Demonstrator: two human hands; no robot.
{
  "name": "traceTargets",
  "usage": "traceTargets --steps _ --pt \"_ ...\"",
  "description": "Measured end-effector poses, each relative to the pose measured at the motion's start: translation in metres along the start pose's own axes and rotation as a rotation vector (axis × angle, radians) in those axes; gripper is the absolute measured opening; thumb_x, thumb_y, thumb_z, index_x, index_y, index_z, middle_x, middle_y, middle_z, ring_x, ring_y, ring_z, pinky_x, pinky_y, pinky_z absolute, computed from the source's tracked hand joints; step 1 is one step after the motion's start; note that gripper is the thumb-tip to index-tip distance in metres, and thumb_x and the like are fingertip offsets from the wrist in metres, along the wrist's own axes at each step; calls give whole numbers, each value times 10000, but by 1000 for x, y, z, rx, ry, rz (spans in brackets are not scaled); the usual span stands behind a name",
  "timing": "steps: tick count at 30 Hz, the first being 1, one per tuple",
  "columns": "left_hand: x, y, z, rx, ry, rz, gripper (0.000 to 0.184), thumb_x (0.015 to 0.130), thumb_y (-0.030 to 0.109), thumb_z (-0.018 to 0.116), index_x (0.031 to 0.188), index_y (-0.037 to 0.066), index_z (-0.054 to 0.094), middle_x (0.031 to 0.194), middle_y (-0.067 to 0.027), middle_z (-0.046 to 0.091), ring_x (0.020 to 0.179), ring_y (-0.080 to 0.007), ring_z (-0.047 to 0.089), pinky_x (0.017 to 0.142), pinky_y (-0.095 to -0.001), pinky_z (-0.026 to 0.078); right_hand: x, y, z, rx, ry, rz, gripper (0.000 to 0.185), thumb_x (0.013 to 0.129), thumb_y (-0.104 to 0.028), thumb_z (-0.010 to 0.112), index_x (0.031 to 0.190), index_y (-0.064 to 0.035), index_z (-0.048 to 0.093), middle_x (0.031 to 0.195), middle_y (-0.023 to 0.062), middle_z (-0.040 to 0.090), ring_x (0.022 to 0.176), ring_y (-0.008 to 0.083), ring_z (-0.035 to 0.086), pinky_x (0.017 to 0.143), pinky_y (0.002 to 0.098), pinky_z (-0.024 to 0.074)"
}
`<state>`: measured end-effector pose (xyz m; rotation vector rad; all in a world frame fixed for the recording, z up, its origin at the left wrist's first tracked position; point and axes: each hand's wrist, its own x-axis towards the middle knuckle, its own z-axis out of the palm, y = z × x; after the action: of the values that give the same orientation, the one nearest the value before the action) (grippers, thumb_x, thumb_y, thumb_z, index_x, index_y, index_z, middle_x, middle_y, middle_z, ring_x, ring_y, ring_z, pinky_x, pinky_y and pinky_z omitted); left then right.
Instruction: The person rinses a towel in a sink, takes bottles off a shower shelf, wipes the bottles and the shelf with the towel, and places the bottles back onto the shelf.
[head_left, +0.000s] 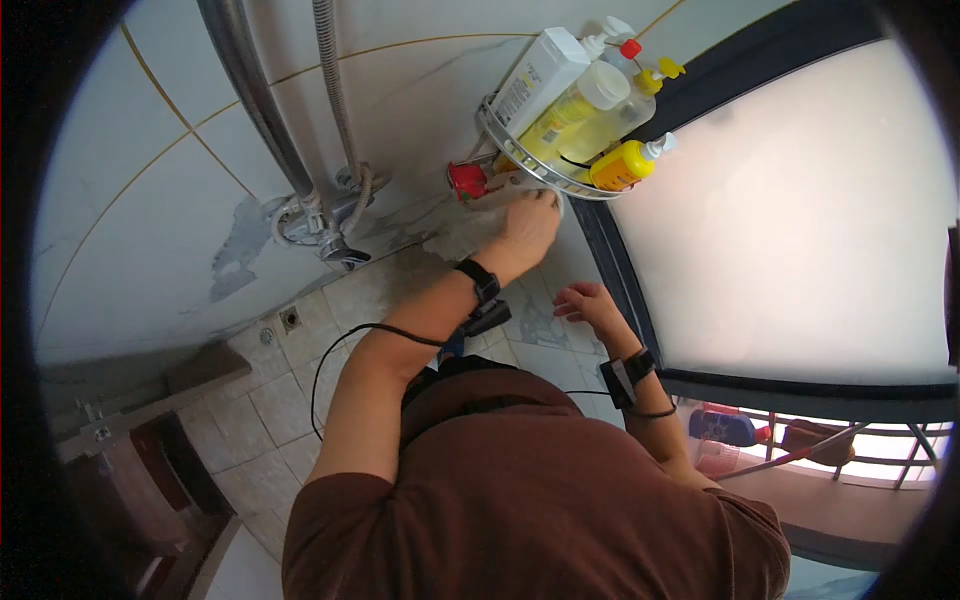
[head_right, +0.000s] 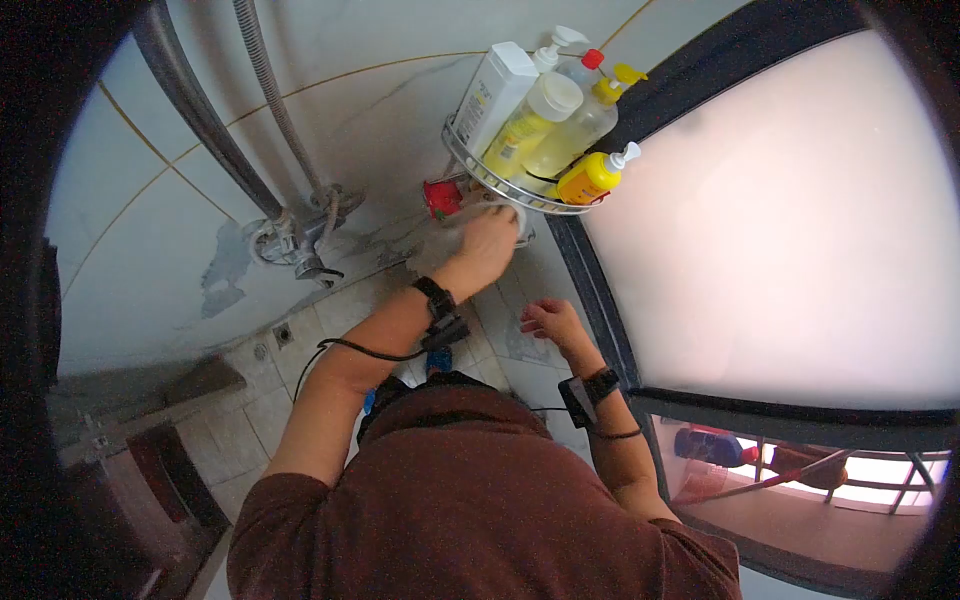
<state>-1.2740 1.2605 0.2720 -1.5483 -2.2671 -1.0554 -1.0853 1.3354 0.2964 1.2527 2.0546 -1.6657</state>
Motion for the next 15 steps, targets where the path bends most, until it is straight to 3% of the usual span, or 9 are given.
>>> traceTargets --steps 3,7,8,11,14,15 --pt "-7 16 13 -188 -231 -113 196 711 10 557 883 12 652 1008 -152 574 890 -330 594 767 -432 483 -8 -6 -2 43 23 -24 253 888 -248 559 971 -18 624 888 67 657 781 164 654 649 255 475" --pt "-24 -4 26 -678 -20 -278 322 728 -6 546 1022 56 660 1045 -171 621 924 -298 613 802 -381 474 -15 9 -12 98 94 -37 253 881 -252 564 969 -21 622 882 67 656 773 163 651 646 261 480" --pt "-25 -14 26 -784 -163 -352 318 740 6 559 1046 16 642 977 -172 647 883 -265 624 800 -366 471 -14 15 -12 76 106 -25 255 877 -246 568 978 -18 621 885 71 657 773 166 651 649 265 483" --pt "-37 -22 -2 -1482 -448 -567 324 735 -20 535 1044 -16 636 997 -147 652 890 -248 620 816 -355 470 -2 41 -17 -86 183 -39 265 848 -214 583 1007 -6 620 889 90 664 787 193 653 673 295 495" --pt "-39 -12 -26 -1918 -560 -646 386 697 17 483 1059 -48 603 1031 -106 631 911 -232 595 855 -325 451 16 56 -9 -342 272 -185 307 790 -173 606 1039 7 617 900 117 673 833 246 650 736 342 500" --pt "-41 -9 -34 -1929 -523 -510 386 706 35 491 1069 -48 597 1036 -109 631 920 -234 596 865 -333 450 21 55 -4 -364 270 -259 331 773 -173 615 1050 8 615 913 121 672 852 256 644 762 347 494"
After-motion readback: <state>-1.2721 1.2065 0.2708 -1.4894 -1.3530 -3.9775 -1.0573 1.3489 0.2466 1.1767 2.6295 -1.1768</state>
